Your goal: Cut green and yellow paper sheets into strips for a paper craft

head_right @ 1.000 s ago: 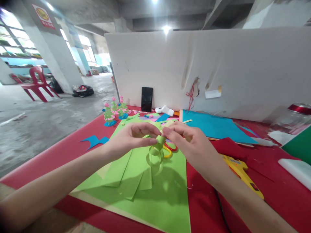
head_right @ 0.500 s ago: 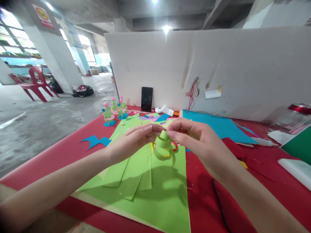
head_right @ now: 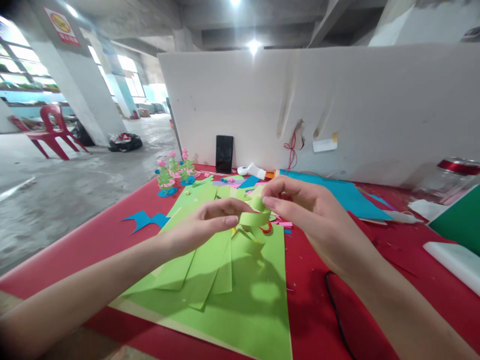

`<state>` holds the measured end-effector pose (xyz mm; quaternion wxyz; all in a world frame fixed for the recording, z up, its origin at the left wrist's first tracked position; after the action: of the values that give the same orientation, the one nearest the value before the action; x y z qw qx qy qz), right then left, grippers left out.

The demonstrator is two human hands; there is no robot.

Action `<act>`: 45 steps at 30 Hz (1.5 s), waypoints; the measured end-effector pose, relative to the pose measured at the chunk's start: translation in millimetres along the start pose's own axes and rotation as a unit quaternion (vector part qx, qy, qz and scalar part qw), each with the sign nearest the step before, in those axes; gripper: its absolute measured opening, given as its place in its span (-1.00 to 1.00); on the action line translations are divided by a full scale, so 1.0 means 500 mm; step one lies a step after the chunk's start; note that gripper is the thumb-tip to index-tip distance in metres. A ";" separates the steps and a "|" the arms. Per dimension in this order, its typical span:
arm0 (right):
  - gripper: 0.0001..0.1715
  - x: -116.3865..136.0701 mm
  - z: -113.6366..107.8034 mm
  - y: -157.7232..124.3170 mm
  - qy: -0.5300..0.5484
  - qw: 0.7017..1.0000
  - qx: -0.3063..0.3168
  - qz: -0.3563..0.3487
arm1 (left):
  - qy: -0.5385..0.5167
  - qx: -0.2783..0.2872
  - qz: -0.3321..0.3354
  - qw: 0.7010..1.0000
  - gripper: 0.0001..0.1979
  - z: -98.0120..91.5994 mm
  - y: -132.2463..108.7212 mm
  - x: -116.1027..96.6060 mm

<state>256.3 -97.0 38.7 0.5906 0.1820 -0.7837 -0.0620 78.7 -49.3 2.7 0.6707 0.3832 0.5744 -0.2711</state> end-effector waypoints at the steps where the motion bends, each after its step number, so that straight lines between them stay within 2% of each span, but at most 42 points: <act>1: -0.96 0.003 0.002 0.000 -0.004 1.000 0.002 -0.003 | -0.008 0.004 -0.001 1.000 -0.78 0.000 0.000 0.001; 5: -0.91 0.020 0.012 0.005 -0.006 1.000 -0.008 0.008 | -0.027 0.001 -0.015 1.000 -0.76 0.001 0.000 0.004; 12: -0.86 0.028 0.014 0.004 -0.033 0.999 -0.036 0.003 | 0.024 -0.010 -0.024 0.999 -0.76 0.005 -0.003 -0.007; 22: -0.82 0.028 0.013 0.005 -0.070 0.996 -0.055 0.013 | 0.044 -0.043 0.010 0.998 -0.84 0.002 -0.001 -0.012; 26: -0.85 0.025 0.010 0.007 -0.091 0.995 -0.024 0.022 | 0.045 -0.030 0.013 0.998 -0.87 0.007 -0.003 -0.013; 32: -0.90 0.010 0.018 0.004 -0.088 0.995 0.051 0.018 | 0.041 -0.061 0.054 0.996 -0.89 0.008 0.000 -0.011; 35: -0.92 0.006 0.021 0.004 -0.085 0.994 0.072 0.018 | 0.034 -0.052 0.040 0.997 -0.89 0.007 0.000 -0.010; 41: -0.90 0.007 0.015 0.008 -0.101 0.994 0.046 0.009 | 0.061 -0.027 0.030 0.997 -0.84 0.005 -0.001 -0.010; 45: -0.90 0.007 0.012 0.006 -0.122 0.992 0.032 0.029 | 0.077 -0.030 0.011 0.997 -0.80 0.003 0.000 -0.002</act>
<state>249.4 -95.9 41.0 0.4856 0.1694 -0.8566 -0.0413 79.4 -50.8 3.9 0.6384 0.3891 0.6279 -0.2165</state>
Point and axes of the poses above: each hand's wrist, its own y-axis towards the middle knuckle, its own z-axis out of the palm, x = y × z, the point moved 1 cm from there along y, towards the middle knuckle, and after that the axes turned 7 degrees about x, right-handed, at the moved point
